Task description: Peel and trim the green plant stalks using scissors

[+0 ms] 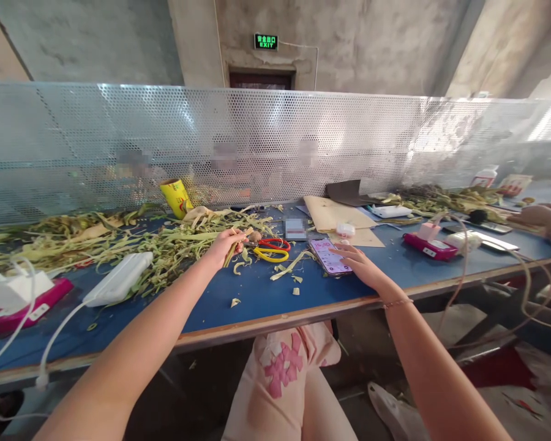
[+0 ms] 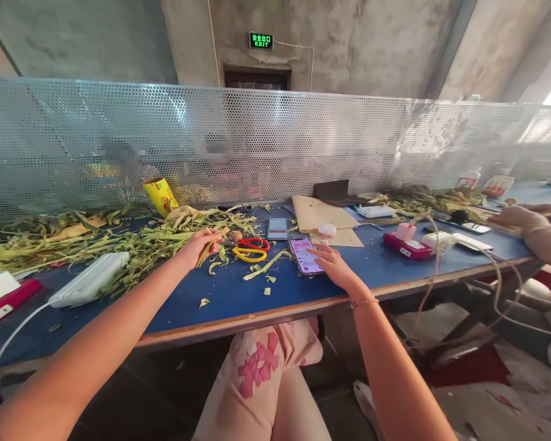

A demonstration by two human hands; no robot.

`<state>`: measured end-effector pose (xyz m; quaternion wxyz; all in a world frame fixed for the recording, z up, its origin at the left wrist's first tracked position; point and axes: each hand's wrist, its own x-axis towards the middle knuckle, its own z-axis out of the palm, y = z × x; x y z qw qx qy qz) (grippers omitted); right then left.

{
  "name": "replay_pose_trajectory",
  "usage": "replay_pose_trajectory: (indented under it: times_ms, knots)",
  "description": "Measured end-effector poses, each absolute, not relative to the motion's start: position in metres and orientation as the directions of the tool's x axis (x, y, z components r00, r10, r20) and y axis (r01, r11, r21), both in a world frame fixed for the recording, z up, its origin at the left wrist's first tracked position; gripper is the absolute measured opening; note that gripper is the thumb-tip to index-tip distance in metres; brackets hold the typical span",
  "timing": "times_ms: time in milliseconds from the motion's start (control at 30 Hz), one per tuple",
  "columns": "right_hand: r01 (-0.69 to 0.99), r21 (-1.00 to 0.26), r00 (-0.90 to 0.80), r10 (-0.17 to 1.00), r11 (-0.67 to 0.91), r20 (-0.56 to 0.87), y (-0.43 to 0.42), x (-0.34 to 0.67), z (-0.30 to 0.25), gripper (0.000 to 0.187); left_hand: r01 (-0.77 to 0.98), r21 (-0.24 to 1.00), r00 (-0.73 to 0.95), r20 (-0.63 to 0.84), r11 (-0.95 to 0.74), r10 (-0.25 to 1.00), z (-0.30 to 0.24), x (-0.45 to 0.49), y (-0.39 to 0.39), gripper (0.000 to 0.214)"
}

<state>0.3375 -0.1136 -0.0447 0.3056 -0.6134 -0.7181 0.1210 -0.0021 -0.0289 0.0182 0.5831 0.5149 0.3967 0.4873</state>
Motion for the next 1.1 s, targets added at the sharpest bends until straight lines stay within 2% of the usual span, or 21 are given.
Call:
replay_pose_trajectory:
  times_ms: [200,567,667,867,967,1100]
  knots:
    - [0.847,-0.493,-0.067,0.960,0.198,0.270,-0.113,0.334,-0.044,0.045,-0.159,0.987,0.214,0.034,0.000,0.976,0.018,-0.001,-0.028,0.012]
    - [0.826,-0.524,-0.042,0.951,0.205,0.307,-0.115,0.333,-0.042,0.046,-0.169,0.986,0.205,0.031,0.004,0.978,0.020,-0.001,-0.030,0.017]
    - [0.824,-0.539,-0.012,0.957,0.174,0.290,-0.117,0.331,-0.042,0.045,-0.169,0.986,0.214,0.036,0.001,0.976,0.020,-0.002,-0.030,0.018]
    - [0.823,-0.565,0.122,0.952,0.062,0.281,-0.118,0.321,-0.041,0.055,-0.162,0.986,0.226,0.060,-0.023,0.972,0.019,-0.003,-0.029,0.015]
    - [0.879,-0.477,0.160,0.950,-0.014,0.268,-0.108,0.307,-0.030,0.060,-0.148,0.988,0.231,0.074,-0.040,0.970,0.019,-0.003,-0.029,0.015]
    - [0.969,-0.201,0.170,0.976,-0.140,0.139,-0.091,0.281,-0.010,0.060,-0.153,0.988,0.232,0.072,-0.036,0.970,0.018,-0.004,-0.029,0.015]
